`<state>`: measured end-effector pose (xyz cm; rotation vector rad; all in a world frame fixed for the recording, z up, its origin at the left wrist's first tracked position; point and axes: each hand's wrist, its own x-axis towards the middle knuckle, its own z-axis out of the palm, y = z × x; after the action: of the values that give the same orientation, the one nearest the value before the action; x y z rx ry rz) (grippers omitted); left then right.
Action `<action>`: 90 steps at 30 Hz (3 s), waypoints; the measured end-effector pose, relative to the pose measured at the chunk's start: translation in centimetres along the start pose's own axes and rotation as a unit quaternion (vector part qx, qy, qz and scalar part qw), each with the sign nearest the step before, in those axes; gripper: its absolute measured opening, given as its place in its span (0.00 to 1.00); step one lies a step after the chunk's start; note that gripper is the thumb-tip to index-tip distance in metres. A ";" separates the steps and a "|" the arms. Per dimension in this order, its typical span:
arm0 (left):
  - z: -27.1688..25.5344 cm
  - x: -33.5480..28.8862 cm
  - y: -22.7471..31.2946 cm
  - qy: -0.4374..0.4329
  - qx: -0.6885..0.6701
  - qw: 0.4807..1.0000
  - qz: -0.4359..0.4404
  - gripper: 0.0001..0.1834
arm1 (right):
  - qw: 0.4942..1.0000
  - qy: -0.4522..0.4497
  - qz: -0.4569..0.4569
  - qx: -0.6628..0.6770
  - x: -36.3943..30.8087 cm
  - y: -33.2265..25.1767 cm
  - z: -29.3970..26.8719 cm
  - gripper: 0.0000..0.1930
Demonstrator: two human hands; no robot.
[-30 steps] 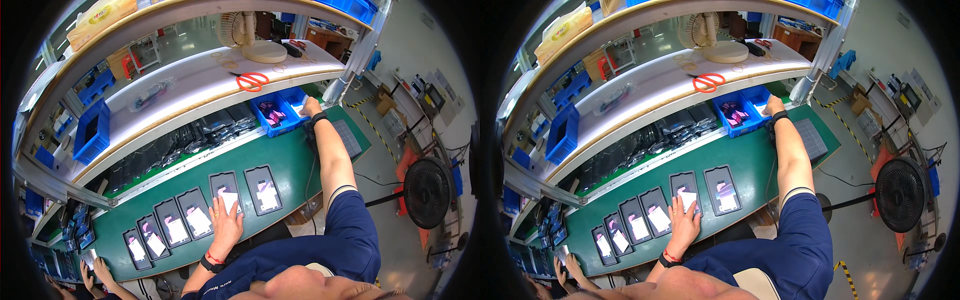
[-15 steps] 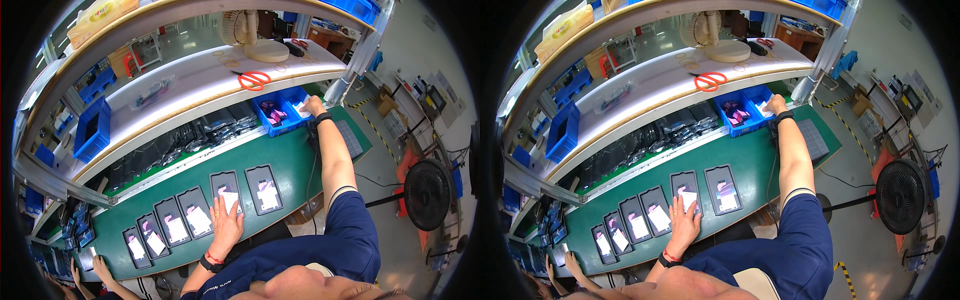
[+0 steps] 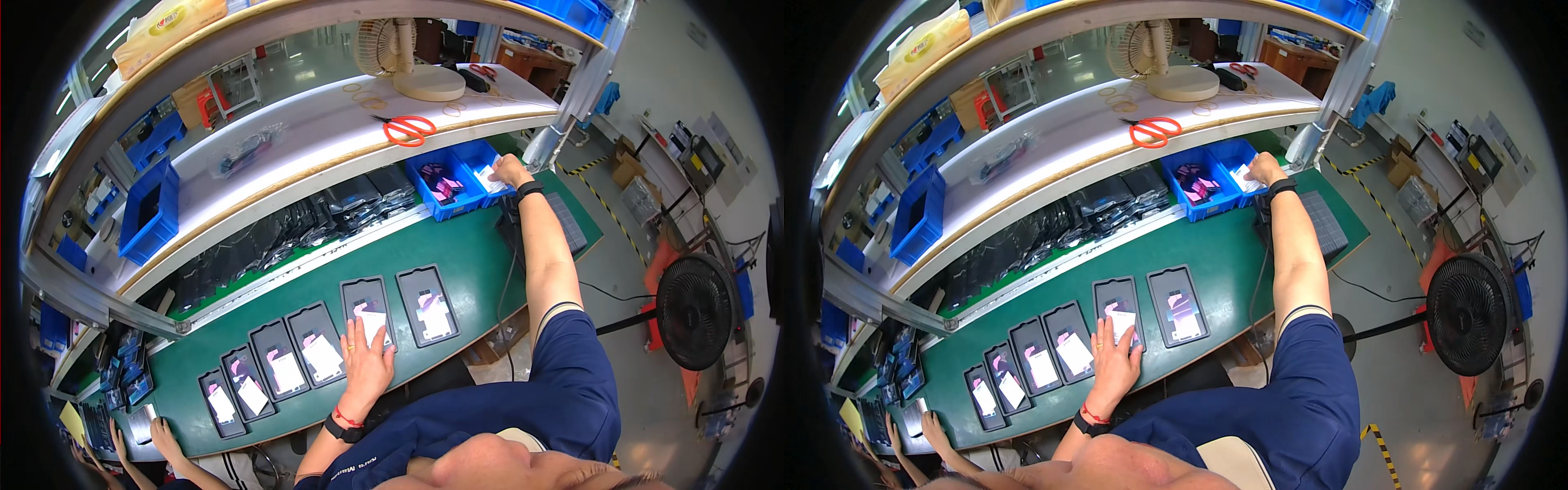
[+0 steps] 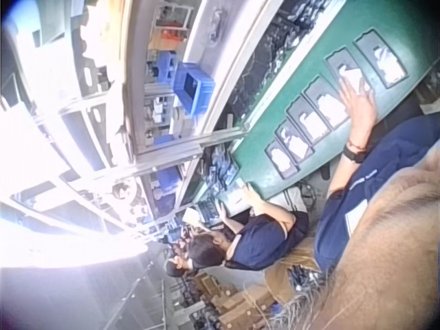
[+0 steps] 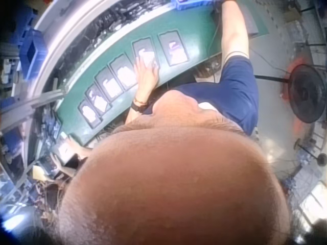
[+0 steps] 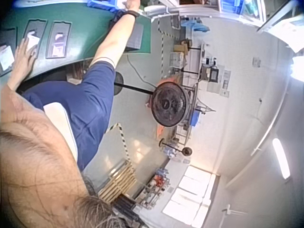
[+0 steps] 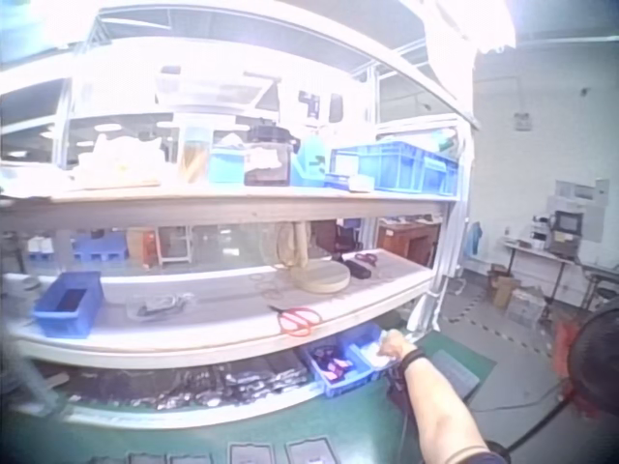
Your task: The person places phone cases on a table, inserts cards into them, and puts the cases into plastic bags. They then use scissors to open a small bag and place its contents into the cases.
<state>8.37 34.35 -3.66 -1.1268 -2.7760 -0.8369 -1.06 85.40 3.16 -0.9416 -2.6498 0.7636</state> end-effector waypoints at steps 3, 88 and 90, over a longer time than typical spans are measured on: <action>0.1 -0.2 0.0 0.007 0.000 1.000 0.000 0.21 | 0.999 0.036 0.014 -0.011 -0.6 0.2 -0.1 0.14; -16.5 18.2 -31.7 -0.077 0.200 0.976 -0.047 0.30 | 0.673 -0.359 -0.641 -0.087 -39.6 -37.7 26.6 0.24; -15.8 17.7 -32.8 -0.066 0.254 0.964 -0.044 0.29 | 0.695 -0.398 -0.585 0.127 -36.2 -37.8 26.8 0.18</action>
<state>-28.83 18.41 -1.58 -0.9941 -2.9044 -0.0282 -2.93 26.75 -0.11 1.4102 -2.7573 1.1896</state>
